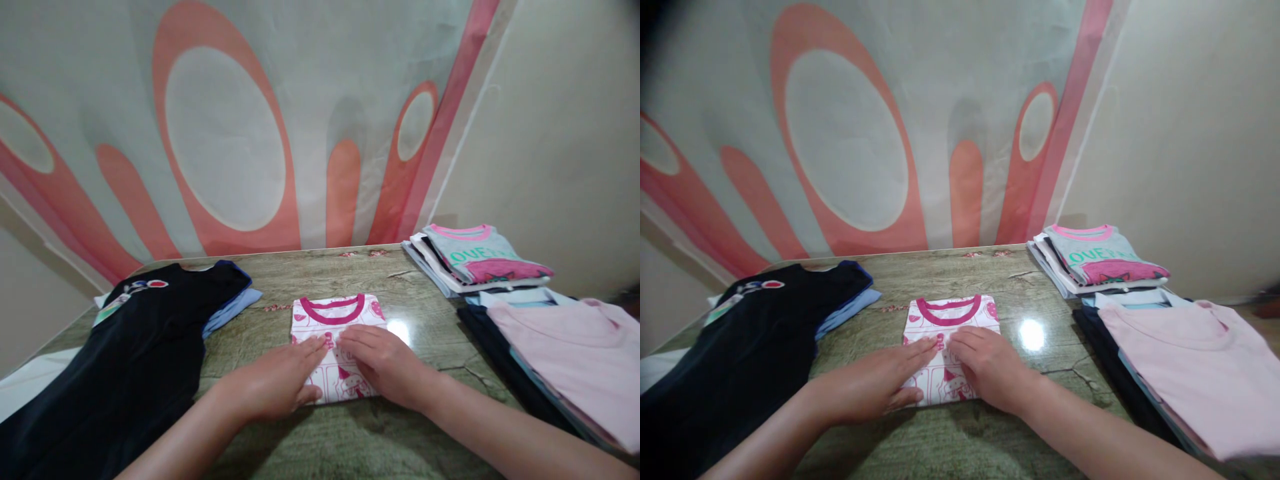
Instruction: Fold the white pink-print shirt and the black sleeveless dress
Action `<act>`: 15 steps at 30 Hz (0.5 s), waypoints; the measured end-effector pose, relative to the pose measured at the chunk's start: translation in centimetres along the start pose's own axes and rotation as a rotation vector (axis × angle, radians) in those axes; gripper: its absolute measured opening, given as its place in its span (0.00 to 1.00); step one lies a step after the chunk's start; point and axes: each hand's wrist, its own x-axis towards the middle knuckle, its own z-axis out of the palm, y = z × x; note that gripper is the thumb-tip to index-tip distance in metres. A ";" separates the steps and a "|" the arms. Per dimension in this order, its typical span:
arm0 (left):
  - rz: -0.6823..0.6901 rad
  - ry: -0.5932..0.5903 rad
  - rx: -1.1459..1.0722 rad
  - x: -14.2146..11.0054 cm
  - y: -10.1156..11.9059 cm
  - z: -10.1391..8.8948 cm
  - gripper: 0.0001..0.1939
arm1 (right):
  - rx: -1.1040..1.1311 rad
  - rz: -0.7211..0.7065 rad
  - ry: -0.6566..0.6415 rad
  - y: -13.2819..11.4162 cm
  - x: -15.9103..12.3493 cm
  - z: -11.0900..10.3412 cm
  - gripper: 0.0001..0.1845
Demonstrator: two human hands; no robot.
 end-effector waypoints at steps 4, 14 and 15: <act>-0.034 -0.021 -0.010 -0.1 0.4 -0.1 0.33 | -0.007 -0.021 -0.050 -0.3 0.3 0.4 0.19; -0.076 0.146 0.014 1.7 1.1 -0.4 0.16 | 0.014 -0.028 0.010 0.2 0.0 -0.4 0.13; -0.051 0.175 0.011 2.1 1.0 0.0 0.17 | 0.020 -0.061 0.010 0.2 0.0 -0.4 0.14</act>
